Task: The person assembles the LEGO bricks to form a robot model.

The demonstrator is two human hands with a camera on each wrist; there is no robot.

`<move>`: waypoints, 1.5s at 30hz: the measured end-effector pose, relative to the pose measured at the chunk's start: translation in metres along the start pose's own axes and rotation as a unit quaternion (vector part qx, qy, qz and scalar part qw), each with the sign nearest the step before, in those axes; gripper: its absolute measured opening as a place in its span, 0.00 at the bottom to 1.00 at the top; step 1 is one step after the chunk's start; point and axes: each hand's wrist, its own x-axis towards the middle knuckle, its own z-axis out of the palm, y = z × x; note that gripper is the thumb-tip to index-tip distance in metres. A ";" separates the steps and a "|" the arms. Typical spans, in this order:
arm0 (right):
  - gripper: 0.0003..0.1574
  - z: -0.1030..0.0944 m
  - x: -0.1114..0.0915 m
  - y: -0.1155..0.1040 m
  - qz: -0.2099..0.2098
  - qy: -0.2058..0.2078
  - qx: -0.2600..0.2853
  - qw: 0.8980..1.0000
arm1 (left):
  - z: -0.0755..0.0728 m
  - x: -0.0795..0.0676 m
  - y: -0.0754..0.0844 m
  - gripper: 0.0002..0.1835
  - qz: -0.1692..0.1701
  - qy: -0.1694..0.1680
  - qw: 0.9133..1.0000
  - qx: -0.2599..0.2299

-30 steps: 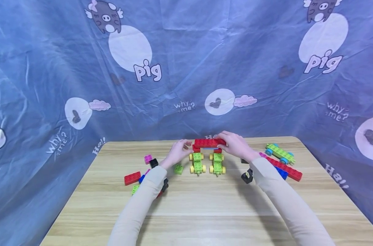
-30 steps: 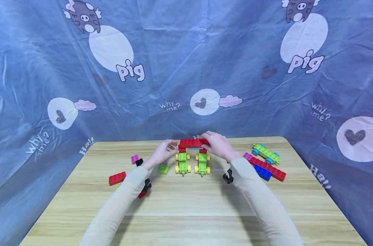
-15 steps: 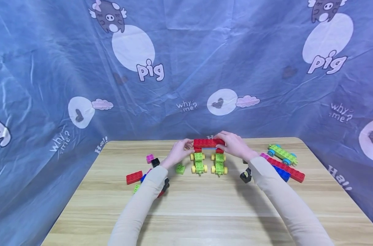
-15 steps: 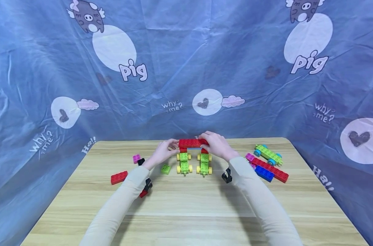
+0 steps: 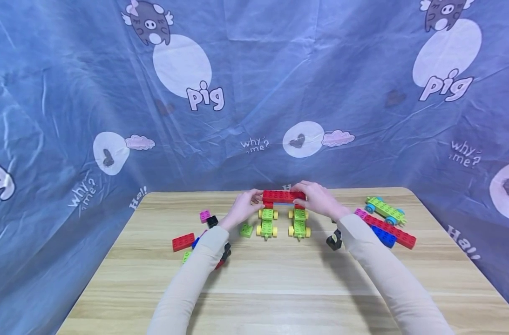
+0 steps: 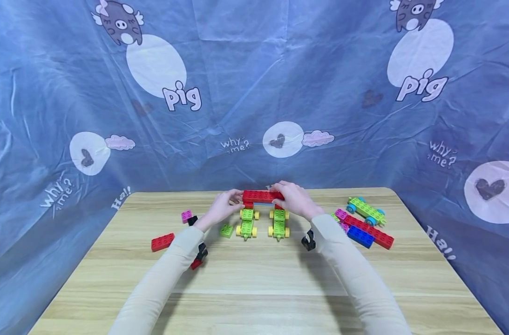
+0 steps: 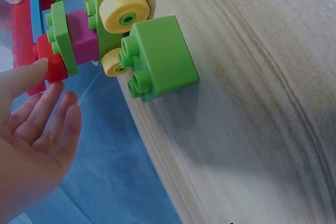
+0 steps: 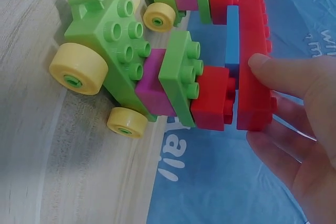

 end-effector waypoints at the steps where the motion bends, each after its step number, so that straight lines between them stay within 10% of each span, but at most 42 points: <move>1: 0.19 0.001 0.000 0.000 -0.001 -0.001 0.001 1.000 | 0.000 0.000 0.000 0.22 0.003 0.002 1.000 0.002; 45: 0.18 0.004 -0.001 0.006 -0.039 0.040 0.046 0.997 | 0.003 0.004 -0.002 0.23 0.043 0.019 0.995 0.082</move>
